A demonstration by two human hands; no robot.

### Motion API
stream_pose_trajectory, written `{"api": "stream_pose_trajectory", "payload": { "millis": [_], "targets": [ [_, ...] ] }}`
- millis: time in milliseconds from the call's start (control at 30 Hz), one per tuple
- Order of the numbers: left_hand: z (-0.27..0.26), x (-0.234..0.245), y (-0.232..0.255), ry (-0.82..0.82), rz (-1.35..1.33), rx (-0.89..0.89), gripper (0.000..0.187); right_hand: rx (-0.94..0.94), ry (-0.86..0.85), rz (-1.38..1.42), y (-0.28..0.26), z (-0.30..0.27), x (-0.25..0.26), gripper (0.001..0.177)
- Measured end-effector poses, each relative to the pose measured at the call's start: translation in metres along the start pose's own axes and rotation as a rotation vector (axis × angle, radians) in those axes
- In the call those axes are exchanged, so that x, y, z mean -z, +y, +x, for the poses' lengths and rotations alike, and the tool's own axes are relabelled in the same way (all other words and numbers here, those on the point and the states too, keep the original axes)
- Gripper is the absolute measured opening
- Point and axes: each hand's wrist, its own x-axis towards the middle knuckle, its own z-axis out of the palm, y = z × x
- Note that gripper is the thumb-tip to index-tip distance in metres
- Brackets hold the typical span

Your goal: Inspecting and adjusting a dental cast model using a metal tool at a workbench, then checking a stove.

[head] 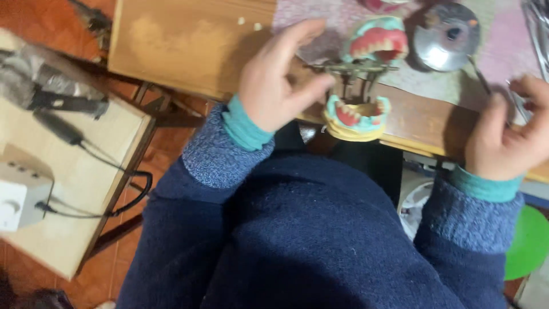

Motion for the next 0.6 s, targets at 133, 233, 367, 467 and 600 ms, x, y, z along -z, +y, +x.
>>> {"api": "stream_pose_trajectory", "payload": {
  "millis": [133, 233, 367, 467, 600],
  "targets": [
    [-0.023, 0.051, -0.051, 0.237, 0.378, 0.260, 0.018, -0.001, 0.065, 0.089, 0.019, -0.010, -0.006, 0.026],
    [-0.028, 0.070, -0.095, 0.216, 0.621, 0.141, 0.009, 0.050, 0.054, 0.042, 0.033, -0.016, -0.005, 0.026],
    [-0.012, 0.058, -0.102, -0.009, 0.756, -0.076, 0.010, 0.032, 0.093, 0.075, 0.029, -0.014, -0.010, 0.026],
    [-0.003, 0.055, -0.092, -0.068, 0.786, -0.067, 0.010, 0.058, 0.070, 0.017, 0.020, -0.014, -0.006, 0.024],
    [-0.002, 0.057, -0.090, -0.060, 0.806, -0.102, 0.008, 0.023, 0.084, 0.099, 0.023, -0.015, -0.009, 0.024]
  ]
}}
